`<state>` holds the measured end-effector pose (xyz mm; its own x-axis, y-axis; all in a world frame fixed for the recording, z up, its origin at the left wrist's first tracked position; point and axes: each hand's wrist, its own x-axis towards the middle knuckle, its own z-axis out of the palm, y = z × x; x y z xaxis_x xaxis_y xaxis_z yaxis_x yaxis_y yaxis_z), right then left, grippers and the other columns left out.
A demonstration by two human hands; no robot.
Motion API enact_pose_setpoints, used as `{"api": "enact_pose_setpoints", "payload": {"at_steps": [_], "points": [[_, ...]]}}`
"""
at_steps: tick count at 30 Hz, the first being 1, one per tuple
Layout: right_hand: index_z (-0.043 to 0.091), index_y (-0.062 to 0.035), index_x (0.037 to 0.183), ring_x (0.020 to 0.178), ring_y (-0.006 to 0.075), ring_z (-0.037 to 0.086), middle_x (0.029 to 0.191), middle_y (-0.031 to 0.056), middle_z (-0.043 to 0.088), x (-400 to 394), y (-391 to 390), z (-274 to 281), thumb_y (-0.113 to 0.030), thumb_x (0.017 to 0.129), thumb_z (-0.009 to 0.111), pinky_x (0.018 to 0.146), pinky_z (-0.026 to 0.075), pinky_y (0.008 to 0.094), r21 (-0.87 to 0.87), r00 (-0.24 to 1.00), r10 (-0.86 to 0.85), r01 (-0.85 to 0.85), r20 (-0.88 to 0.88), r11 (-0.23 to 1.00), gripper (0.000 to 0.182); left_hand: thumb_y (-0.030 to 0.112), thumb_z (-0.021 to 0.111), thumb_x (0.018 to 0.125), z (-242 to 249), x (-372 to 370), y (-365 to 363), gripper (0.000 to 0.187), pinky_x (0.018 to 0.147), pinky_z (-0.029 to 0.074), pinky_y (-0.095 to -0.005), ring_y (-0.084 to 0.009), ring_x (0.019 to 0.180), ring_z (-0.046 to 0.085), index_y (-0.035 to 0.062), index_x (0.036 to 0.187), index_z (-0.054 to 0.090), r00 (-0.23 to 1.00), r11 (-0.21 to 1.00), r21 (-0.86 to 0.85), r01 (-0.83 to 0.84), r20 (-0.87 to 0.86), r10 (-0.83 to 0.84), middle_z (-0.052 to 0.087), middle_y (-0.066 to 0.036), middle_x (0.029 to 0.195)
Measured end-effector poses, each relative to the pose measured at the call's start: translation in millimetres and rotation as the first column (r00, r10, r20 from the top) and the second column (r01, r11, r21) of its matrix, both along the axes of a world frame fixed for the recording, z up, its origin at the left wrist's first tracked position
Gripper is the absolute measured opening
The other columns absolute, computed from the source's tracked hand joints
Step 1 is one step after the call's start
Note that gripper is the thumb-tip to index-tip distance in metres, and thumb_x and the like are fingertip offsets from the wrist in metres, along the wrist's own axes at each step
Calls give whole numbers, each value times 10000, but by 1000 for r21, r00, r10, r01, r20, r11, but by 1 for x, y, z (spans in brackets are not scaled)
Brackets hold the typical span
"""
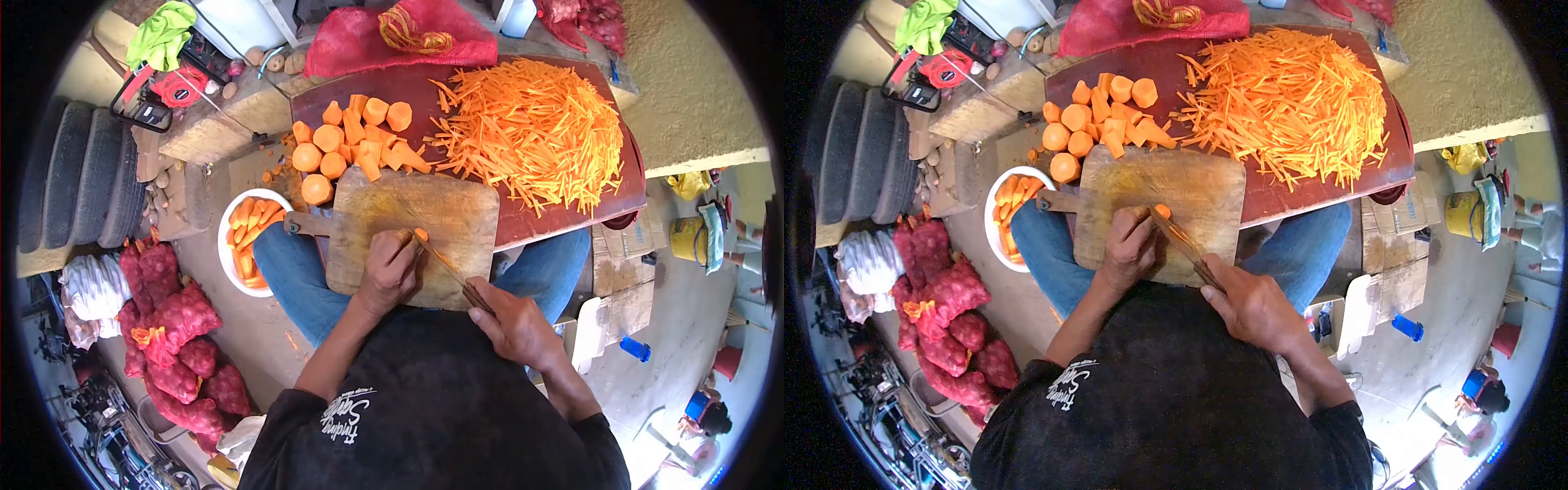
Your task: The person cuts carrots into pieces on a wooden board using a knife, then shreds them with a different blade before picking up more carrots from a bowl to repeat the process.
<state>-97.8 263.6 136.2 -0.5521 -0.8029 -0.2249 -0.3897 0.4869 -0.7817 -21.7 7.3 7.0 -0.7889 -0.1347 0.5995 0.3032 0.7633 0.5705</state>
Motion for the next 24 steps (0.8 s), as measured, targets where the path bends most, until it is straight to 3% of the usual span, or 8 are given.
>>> {"api": "enact_pose_setpoints", "payload": {"at_steps": [4, 10, 13, 16, 19, 24], "points": [[593, -21, 1465, 1029, 525, 725, 1120, 283, 747, -13, -20, -24, -152, 1097, 676, 836, 595, 532, -42, 1000, 25, -25, -3, 999, 400, -71, 814, 771, -4, 3, -3, 384, 832, 528, -476, -393, 945, 670, -38, 1144, 728, 1000, 1000, 23, 19, 22, -20, 664, -185, 1097], [577, -42, 1506, 990, 536, 728, 1051, 310, 750, -28, -46, -53, -178, 1082, 698, 804, 598, 568, -94, 999, 31, -34, -32, 995, 461, -103, 782, 753, 0, 4, -1, 407, 842, 544, -490, -420, 971, 664, -53, 1151, 714, 1000, 999, 54, -5, 10, 4, 644, -206, 1102], [585, -36, 1503, 999, 531, 733, 1075, 298, 754, -28, -34, -36, -164, 1076, 710, 812, 604, 548, -72, 996, 9, -3, 89, 997, 463, -111, 768, 737, -8, 4, 0, 423, 859, 554, -498, -426, 988, 665, -61, 1153, 716, 1000, 998, 64, -23, -4, 24, 638, -210, 1108], [597, -32, 1484, 994, 521, 744, 1102, 283, 762, -21, -23, -10, -148, 1069, 725, 804, 609, 531, -128, 998, 2, 6, 62, 992, 449, -103, 765, 719, -10, 6, 1, 427, 880, 563, -506, -428, 998, 669, -68, 1142, 723, 1000, 998, 59, -20, 11, 20, 640, -210, 1106], [628, -10, 1459, 1020, 470, 768, 1134, 239, 774, -17, -19, 13, -151, 1088, 701, 851, 609, 471, -7, 997, -14, 15, 74, 1000, 404, -90, 761, 703, -6, 2, 1, 421, 900, 569, -516, -426, 1006, 673, -71, 1123, 732, 1000, 998, 57, -2, 7, 2, 646, -208, 1097], [613, 5, 1454, 1009, 490, 755, 1121, 252, 770, -19, -23, 12, -161, 1089, 698, 836, 604, 501, 52, 997, 29, -33, 67, 998, 410, -84, 751, 695, -7, 1, -3, 421, 921, 571, -522, -419, 1013, 677, -66, 1115, 740, 999, 999, 29, 15, -29, -14, 652, -198, 1087]]}}
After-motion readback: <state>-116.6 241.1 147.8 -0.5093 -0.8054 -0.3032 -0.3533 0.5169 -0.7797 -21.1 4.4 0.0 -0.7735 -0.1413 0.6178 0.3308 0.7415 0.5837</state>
